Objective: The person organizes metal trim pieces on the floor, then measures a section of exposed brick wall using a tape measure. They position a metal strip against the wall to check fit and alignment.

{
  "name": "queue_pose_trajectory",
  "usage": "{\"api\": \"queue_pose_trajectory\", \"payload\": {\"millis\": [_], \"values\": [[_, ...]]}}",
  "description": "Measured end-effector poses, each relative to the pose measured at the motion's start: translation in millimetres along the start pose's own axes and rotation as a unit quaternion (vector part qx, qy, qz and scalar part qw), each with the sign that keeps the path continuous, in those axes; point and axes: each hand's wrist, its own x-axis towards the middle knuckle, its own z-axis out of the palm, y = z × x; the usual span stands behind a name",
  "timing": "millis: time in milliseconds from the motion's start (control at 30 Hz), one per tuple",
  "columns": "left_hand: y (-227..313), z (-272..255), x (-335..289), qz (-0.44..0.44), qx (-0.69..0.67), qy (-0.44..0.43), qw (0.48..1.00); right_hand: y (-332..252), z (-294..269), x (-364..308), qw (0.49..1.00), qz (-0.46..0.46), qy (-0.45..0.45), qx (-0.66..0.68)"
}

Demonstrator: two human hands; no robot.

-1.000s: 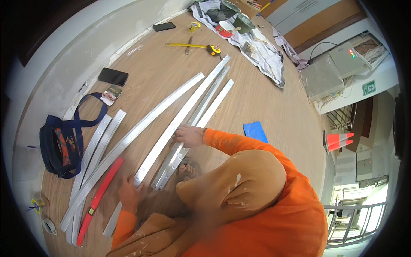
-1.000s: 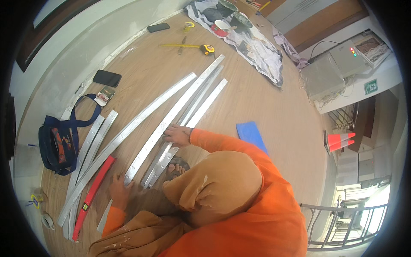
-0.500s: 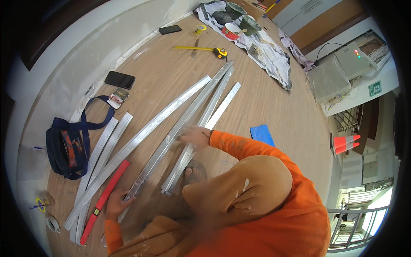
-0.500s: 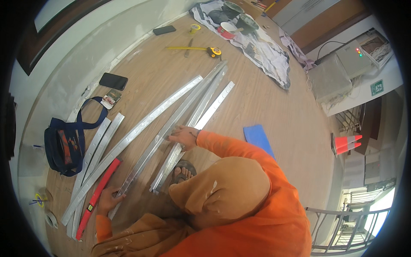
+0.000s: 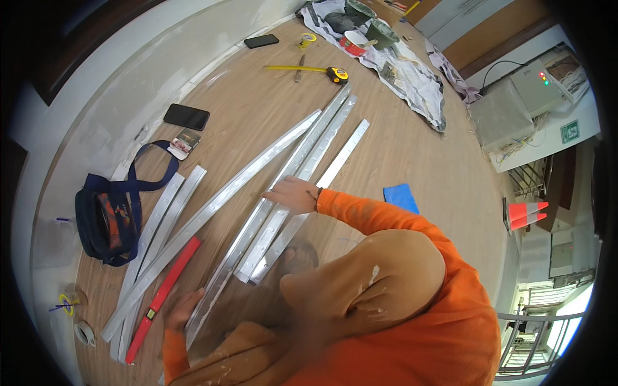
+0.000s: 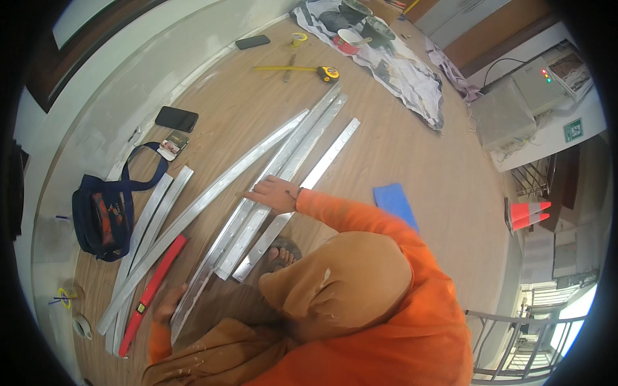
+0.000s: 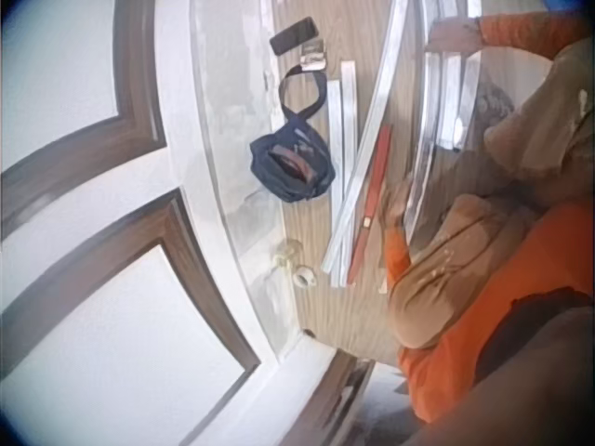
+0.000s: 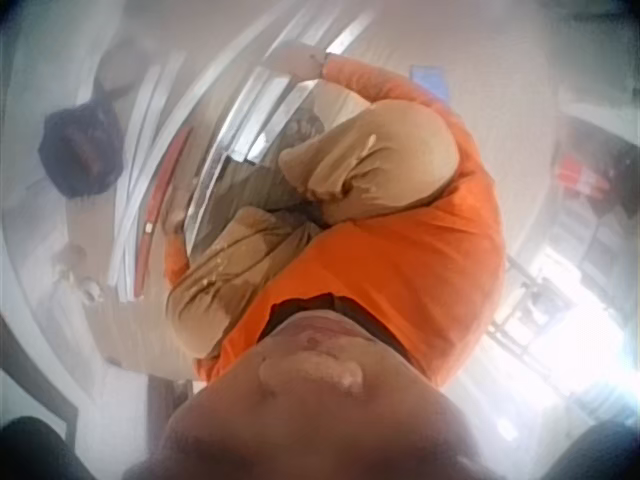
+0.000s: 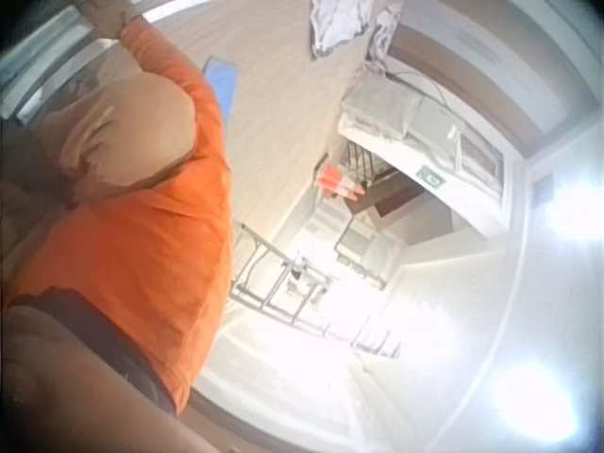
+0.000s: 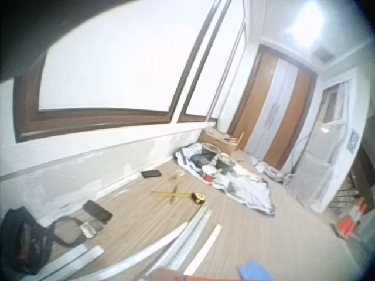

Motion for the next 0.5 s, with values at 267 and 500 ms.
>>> {"api": "queue_pose_trajectory", "payload": {"millis": [267,500], "values": [[43,36,-1,-0.082,0.117,-0.115,0.983,-16,-23,-8,0.999,-0.031,-0.012,0.015],[-5,45,16,-0.128,-0.041,-0.194,0.972,-61,-21,26,0.992,-0.112,0.023,0.044]]}}
